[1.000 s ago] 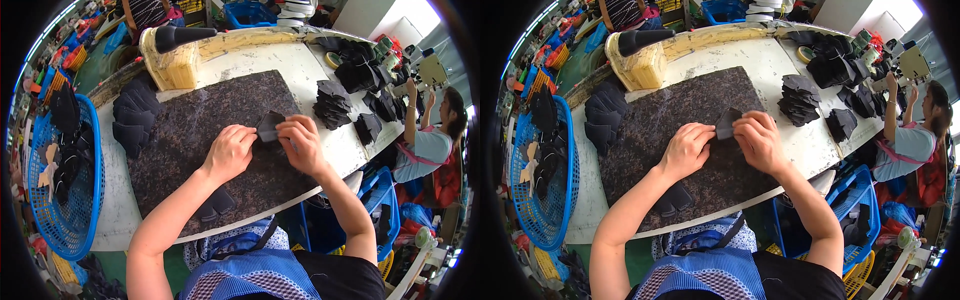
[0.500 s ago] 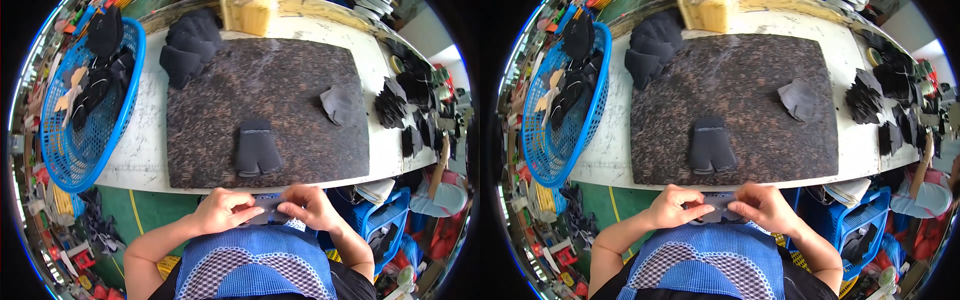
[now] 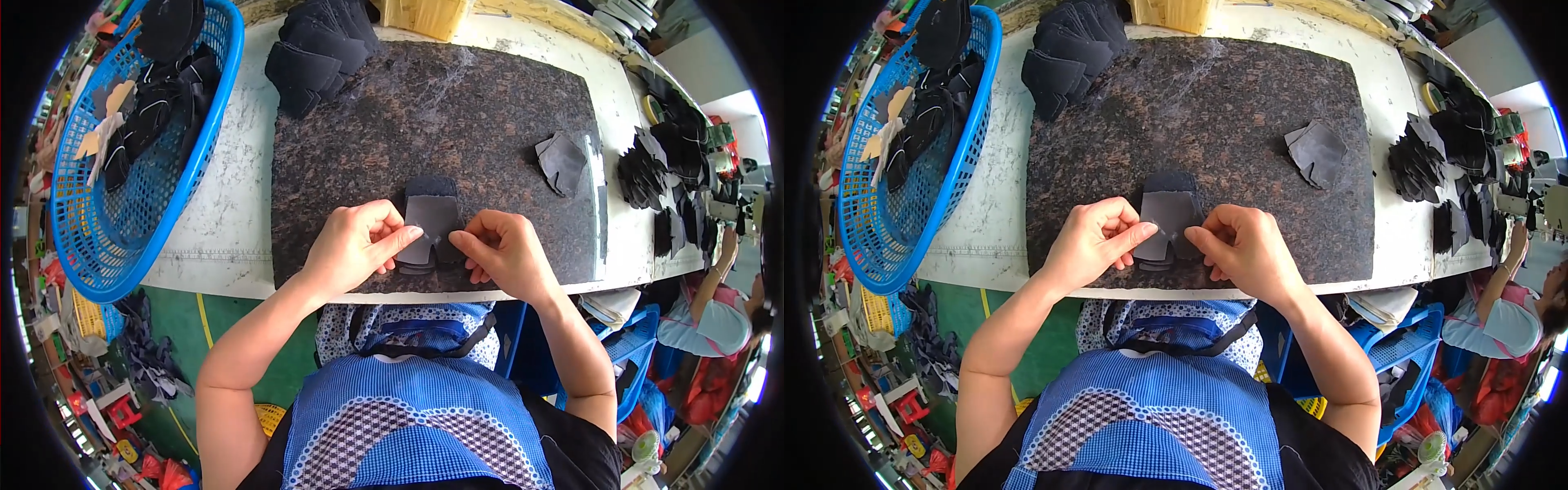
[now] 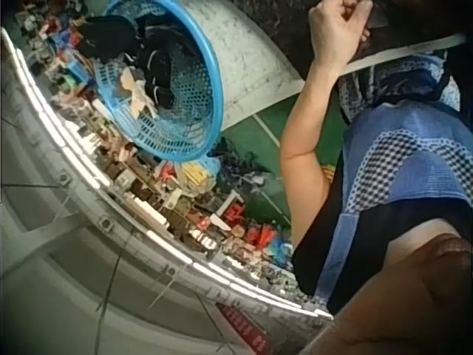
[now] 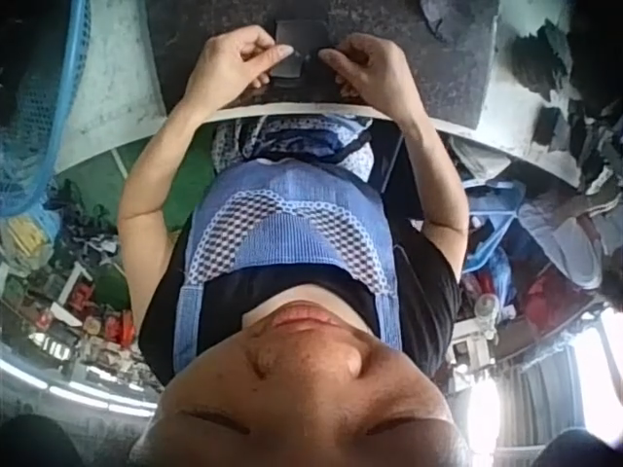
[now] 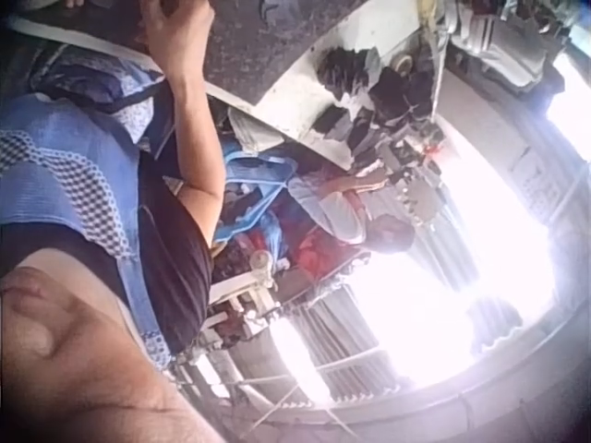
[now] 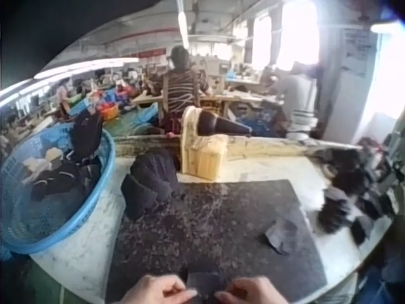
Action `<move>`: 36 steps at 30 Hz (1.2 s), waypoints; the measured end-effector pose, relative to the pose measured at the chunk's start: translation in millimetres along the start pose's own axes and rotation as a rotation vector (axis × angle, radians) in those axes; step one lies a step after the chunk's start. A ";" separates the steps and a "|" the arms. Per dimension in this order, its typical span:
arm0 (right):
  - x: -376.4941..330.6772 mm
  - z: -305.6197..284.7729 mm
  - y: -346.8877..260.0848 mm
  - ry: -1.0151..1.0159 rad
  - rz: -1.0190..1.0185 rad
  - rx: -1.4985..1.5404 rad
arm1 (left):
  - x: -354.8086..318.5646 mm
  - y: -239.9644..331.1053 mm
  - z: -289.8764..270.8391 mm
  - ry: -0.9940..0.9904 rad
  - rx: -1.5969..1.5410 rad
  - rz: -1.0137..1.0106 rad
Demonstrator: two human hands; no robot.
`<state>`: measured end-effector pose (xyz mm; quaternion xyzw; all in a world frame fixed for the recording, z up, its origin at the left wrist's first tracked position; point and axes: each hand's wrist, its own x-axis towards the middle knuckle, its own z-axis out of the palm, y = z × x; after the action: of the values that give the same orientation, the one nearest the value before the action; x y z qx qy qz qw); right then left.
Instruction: Organizing and stacking black fabric shoe upper components on a factory workbench.
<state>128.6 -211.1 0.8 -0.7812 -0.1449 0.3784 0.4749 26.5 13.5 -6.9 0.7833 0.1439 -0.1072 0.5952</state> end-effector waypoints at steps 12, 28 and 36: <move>-10.7 7.3 9.6 0.244 -0.242 -0.397 | 0.3 -19.8 37.4 -0.072 0.893 0.632; -11.6 49.2 28.3 0.380 -0.402 -0.013 | 4.3 -36.9 35.8 0.067 0.695 0.880; -36.9 -25.4 32.5 0.685 -0.508 0.033 | -3.5 -23.7 21.0 0.097 0.699 0.786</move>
<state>118.0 -265.3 -3.5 -0.7937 -0.1606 -0.0295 0.5860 14.9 -1.2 -32.7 0.9339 -0.1777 0.1190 0.2865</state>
